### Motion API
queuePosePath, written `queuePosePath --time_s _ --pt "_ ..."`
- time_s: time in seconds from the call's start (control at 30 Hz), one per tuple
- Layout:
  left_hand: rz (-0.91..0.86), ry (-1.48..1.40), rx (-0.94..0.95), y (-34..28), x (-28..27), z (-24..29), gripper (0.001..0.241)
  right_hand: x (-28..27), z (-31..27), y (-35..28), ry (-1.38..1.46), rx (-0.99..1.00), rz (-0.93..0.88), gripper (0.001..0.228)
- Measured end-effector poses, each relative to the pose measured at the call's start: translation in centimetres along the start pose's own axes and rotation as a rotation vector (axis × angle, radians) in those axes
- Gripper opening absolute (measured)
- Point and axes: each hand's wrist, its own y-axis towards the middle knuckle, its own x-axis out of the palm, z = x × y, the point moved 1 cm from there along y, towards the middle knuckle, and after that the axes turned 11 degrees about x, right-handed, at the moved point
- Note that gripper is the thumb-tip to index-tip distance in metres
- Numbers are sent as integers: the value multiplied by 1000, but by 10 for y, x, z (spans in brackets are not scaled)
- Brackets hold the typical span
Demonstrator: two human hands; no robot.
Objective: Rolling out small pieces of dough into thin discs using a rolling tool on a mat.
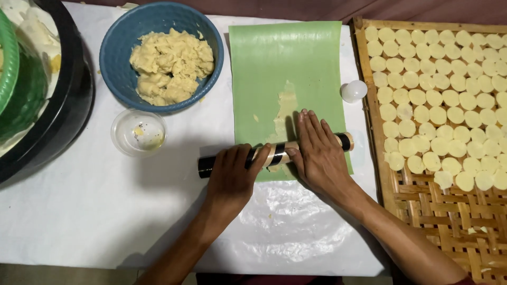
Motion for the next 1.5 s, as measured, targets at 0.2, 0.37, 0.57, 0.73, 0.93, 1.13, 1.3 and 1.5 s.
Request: queuePosePath --time_s 0.2,0.37,0.57,0.73,0.93,1.13,1.3,1.5 --pt "-20 -68 3 24 -1 -25 50 6 5 24 -29 78 -96 62" --pt "98 12 0 45 6 -49 43 12 13 58 -1 226 -327 70" --pt "-115 -186 -205 61 8 -63 56 12 11 81 85 290 -323 69" --pt "86 -7 10 35 0 -42 66 5 7 44 37 197 -270 67" --pt "63 93 197 22 14 -50 67 -6 3 42 106 166 -157 66" --pt "-54 81 166 5 -8 -19 70 -29 -8 9 39 151 -122 63" --pt "5 -3 170 -4 -7 -9 50 0 1 -15 -25 116 -63 64" --pt "-23 -22 139 -3 -18 -4 50 1 -1 -15 -78 107 -65 65"
